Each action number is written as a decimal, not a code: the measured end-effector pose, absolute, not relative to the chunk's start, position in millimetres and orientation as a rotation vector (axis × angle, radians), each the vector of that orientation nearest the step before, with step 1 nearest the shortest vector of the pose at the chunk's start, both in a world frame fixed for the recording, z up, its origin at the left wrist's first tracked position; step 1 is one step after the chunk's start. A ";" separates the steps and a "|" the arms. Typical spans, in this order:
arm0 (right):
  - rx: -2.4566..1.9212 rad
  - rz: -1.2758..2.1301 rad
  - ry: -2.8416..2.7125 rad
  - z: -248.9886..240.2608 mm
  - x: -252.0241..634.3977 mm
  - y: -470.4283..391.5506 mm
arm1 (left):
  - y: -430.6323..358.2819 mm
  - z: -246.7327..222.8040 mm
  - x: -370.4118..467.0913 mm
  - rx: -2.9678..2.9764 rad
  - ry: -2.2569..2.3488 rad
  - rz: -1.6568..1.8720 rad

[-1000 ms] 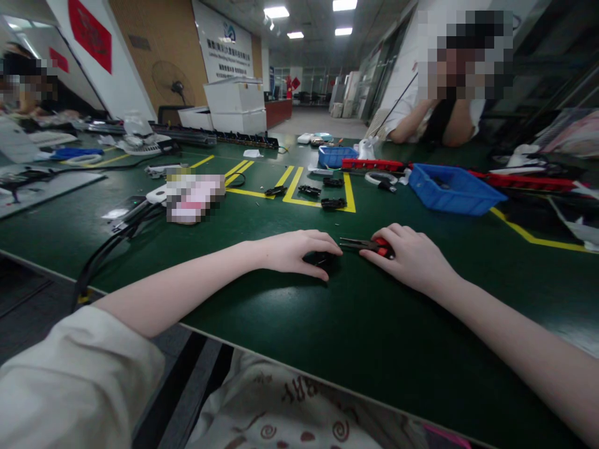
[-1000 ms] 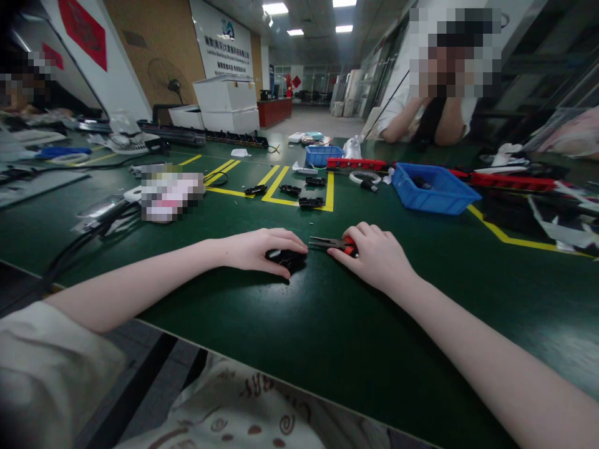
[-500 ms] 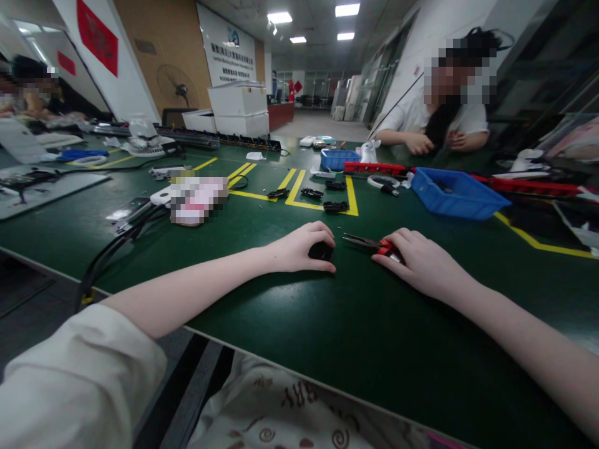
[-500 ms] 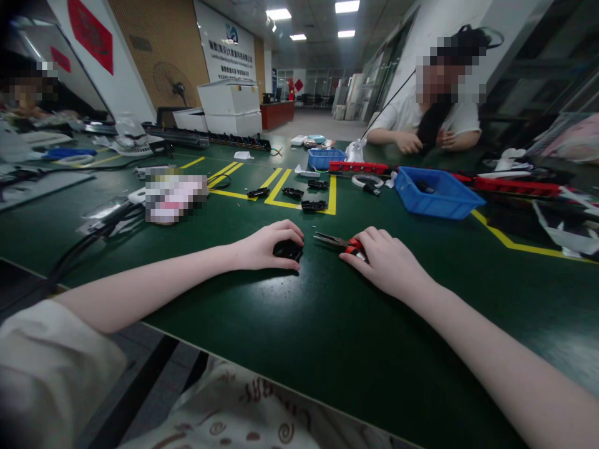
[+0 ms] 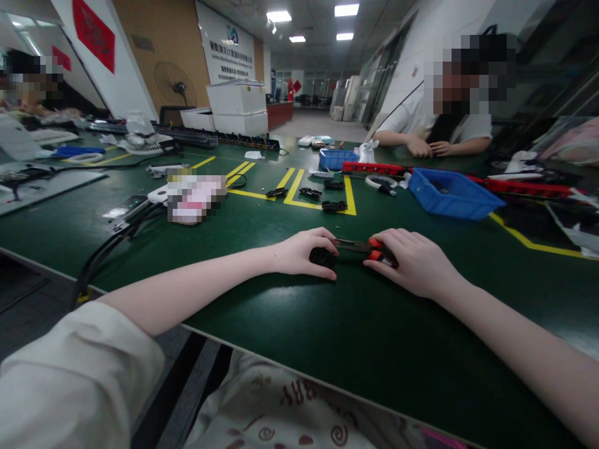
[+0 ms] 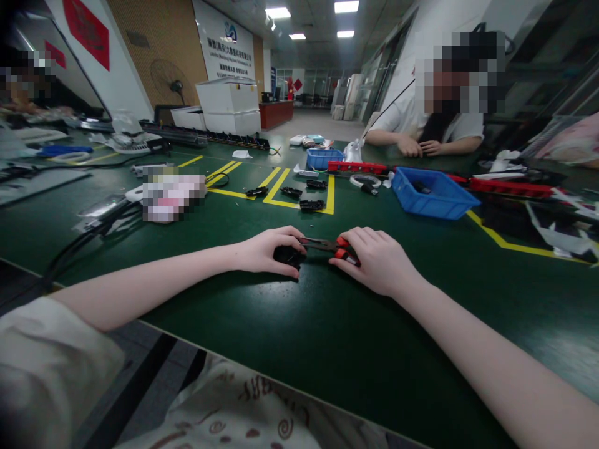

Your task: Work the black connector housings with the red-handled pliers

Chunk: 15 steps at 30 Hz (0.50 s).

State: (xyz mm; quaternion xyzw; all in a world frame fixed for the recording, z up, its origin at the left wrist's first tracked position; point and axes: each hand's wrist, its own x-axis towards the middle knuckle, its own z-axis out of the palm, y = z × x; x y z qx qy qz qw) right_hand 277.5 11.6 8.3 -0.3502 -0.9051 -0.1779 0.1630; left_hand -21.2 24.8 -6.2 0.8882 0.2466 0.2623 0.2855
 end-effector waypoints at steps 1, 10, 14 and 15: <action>-0.978 -0.517 -2.584 8.4 277.6 11.6 | 24.5 -5.3 -21.6 2.384 0.660 0.695; -0.890 -0.588 -2.560 8.7 276.8 10.4 | 23.6 2.4 -29.2 2.415 0.623 0.610; -0.878 -0.575 -2.574 8.9 276.8 9.9 | 23.5 3.0 -28.2 2.423 0.623 0.645; -0.875 -0.572 -2.577 8.9 276.7 9.8 | 23.2 3.1 -27.7 2.418 0.644 0.654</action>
